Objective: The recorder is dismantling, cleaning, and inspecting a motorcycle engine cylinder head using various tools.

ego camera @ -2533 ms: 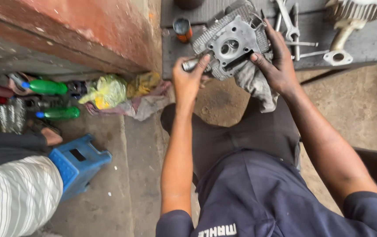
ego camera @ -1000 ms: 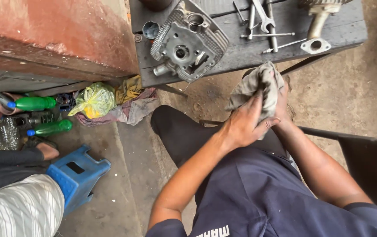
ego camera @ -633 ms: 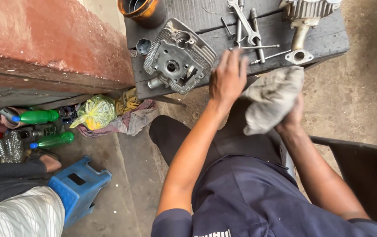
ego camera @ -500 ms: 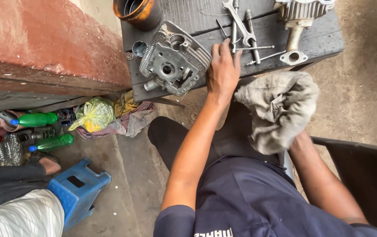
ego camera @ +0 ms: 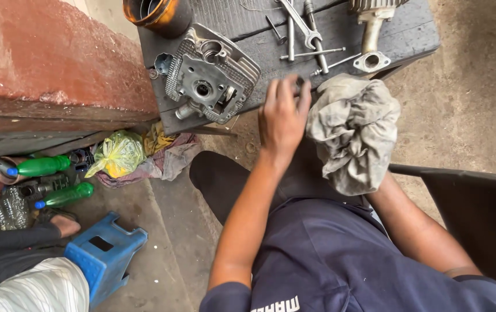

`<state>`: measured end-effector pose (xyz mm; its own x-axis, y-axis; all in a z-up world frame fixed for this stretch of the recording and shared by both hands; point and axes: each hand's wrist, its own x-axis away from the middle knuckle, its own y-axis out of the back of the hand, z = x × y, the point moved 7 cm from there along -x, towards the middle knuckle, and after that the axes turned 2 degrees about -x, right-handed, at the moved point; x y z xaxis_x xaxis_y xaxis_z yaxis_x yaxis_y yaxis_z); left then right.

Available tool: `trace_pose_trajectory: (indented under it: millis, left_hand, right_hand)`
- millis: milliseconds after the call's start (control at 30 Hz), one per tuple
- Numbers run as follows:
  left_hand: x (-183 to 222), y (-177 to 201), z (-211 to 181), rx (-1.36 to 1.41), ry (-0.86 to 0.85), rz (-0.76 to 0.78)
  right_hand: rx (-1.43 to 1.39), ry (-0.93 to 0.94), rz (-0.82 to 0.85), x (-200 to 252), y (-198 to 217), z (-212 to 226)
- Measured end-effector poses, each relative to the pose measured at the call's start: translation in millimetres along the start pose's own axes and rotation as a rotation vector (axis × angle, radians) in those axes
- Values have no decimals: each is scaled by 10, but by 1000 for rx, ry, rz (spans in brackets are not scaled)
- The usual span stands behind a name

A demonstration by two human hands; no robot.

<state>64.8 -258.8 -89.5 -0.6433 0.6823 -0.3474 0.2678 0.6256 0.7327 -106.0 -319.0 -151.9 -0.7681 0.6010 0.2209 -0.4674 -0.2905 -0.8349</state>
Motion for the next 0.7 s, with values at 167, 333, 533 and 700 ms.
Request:
trace_pose_trajectory:
  millis: [167,333,533,700]
  left_hand:
    - [400,252,-101,845,303,62]
    - [852,-85,161,1370,540,202]
    - [910,132,152,1589,695,203]
    - [921,405,166,1409,453,27]
  right_hand:
    - [336,25,-77,41,-334,-100]
    - [586,43,-50,-81,171,-455]
    - [637,292,177,-123,-402,-354]
    - [606,322,109,-120,-500,-387]
